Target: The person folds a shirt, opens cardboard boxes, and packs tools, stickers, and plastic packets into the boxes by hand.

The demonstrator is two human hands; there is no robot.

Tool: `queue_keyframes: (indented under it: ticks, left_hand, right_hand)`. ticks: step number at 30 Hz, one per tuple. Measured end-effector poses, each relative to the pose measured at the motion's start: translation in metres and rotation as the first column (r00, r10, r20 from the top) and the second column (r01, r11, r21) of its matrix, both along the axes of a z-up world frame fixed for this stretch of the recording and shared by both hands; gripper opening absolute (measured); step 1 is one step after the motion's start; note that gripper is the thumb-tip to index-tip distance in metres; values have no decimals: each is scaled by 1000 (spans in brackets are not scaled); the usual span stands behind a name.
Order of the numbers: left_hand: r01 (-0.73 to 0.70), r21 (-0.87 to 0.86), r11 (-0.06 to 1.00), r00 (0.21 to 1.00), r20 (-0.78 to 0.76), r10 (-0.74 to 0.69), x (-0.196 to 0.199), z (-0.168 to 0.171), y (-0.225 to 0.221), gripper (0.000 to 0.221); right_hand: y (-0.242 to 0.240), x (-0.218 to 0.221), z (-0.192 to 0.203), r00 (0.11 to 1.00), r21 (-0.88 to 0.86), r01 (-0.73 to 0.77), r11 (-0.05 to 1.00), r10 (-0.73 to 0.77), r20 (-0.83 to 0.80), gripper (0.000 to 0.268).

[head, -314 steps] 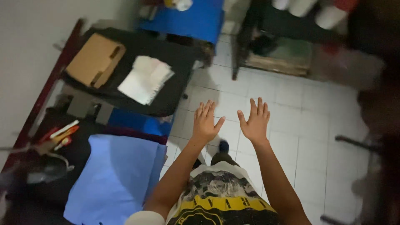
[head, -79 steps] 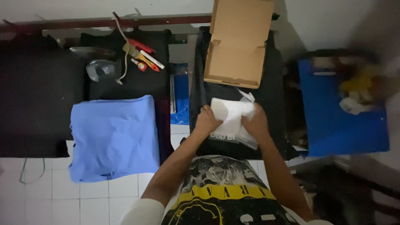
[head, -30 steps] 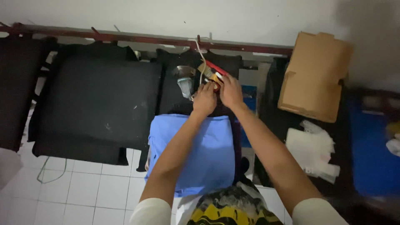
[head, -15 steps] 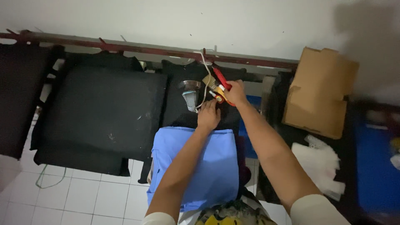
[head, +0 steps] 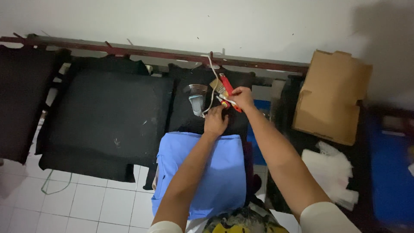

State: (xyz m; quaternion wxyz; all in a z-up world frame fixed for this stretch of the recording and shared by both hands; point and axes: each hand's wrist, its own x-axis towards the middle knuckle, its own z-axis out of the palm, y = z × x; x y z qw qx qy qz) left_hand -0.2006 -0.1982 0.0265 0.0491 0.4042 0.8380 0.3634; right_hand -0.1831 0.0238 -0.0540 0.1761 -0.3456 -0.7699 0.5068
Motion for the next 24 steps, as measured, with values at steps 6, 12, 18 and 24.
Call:
queue_keyframes:
  ticks: [6,12,18,24]
  left_hand:
    - [15,14,1000,1000,-9,-15,0,3,-1,51]
    - [20,134,991,999,-45,-14,1,4,-1,47]
    - [73,257,964,997,-22,-69,-3,14,11,42]
    - [140,420,897,944,-329,7,-5,32,69,55]
  right_hand:
    - [1,0,4,992,233,81,969,-101,74,31]
    - [-4,4,3,978,262,172,950,-132,-162,20]
    - [-1,28,36,966,188,151,970,-104,-238,30]
    - [29,113,96,984,411,70,909,6,-180,34]
